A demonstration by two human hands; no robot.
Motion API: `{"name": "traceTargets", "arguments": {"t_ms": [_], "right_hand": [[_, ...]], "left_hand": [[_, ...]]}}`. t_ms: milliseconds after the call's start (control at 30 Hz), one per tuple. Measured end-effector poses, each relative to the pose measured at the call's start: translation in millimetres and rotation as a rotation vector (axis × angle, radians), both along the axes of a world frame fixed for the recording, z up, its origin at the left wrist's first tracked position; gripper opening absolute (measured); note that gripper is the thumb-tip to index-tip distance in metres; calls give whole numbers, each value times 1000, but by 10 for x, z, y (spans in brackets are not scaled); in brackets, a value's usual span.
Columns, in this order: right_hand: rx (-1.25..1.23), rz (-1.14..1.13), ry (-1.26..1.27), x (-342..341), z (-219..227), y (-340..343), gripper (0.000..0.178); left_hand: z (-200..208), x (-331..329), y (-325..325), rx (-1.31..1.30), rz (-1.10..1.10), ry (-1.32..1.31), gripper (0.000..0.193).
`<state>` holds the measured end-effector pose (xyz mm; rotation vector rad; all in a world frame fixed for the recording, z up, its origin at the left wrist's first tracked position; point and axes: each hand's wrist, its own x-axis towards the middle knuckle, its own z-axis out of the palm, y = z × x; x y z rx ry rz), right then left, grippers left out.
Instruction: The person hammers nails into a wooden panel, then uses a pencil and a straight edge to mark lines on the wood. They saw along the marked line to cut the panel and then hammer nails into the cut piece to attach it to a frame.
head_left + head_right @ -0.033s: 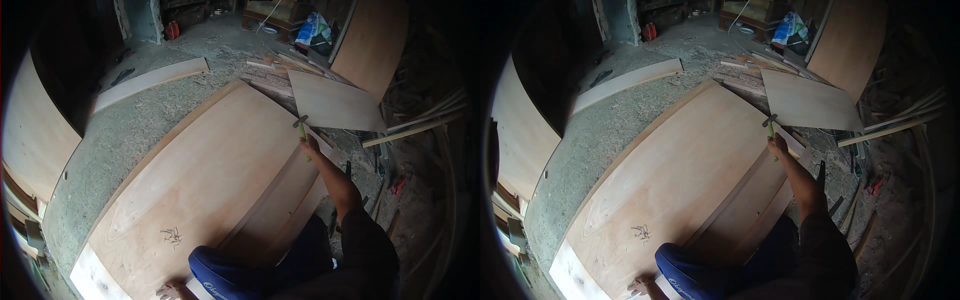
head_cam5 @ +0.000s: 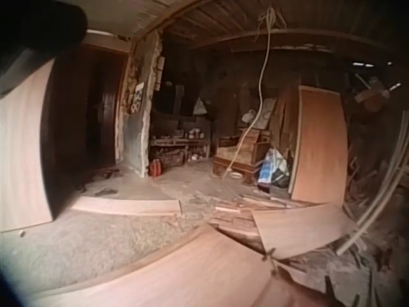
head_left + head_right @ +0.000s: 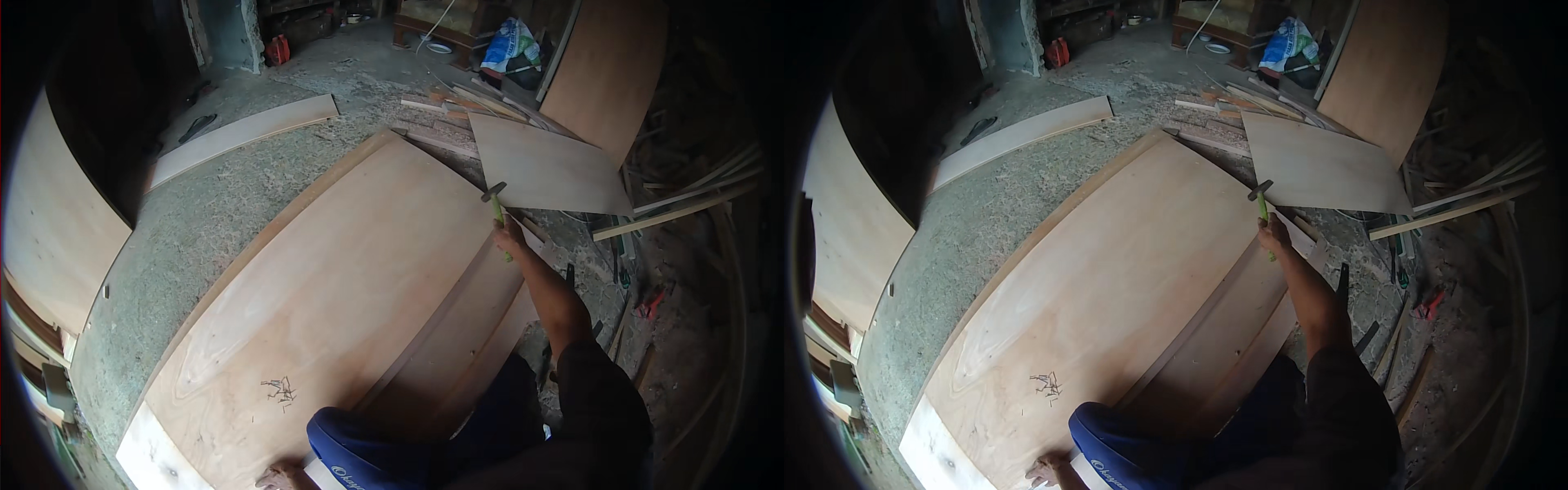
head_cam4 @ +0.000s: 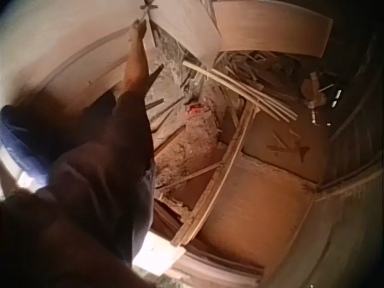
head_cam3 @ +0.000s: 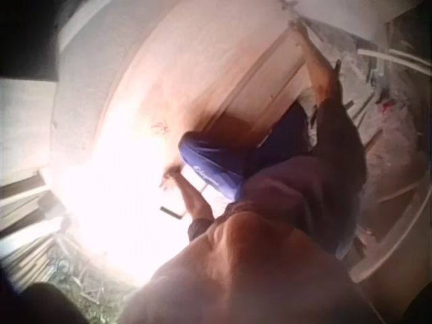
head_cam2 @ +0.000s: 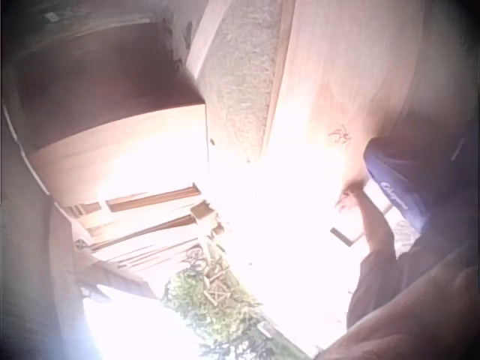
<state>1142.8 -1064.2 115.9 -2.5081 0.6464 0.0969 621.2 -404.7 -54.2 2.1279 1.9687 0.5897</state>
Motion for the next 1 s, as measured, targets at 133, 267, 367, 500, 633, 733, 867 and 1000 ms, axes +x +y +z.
{"name": "traceTargets", "arguments": {"t_ms": [133, 267, 367, 500, 633, 733, 867, 1000], "right_hand": [[-444, 45, -21, 496, -112, -835, 38], [-466, 40, -48, 982, -395, -863, 37], [-444, 169, -96, 1444, -701, -549, 43], [-431, 247, -102, 1860, -1442, -1091, 42], [-456, 393, -110, 2193, -2009, -1955, 40], [-742, 386, -32, 2613, -1804, -2256, 44], [-694, 393, -2, 2688, -1924, -1895, 45], [-706, 391, -28, 2565, -1675, -1823, 46]], "left_hand": [[-142, 247, -271, -88, 108, 113, 69], [-183, 218, -358, -110, 262, 195, 69], [-127, -16, -303, -107, 379, 236, 68], [165, -90, -195, -309, 427, 260, 69], [455, 243, -155, -117, 377, 182, 69], [533, 425, -272, -232, 536, 75, 68], [603, 242, -339, -176, 525, 94, 69], [469, 307, -393, -226, 539, 46, 69]]}}
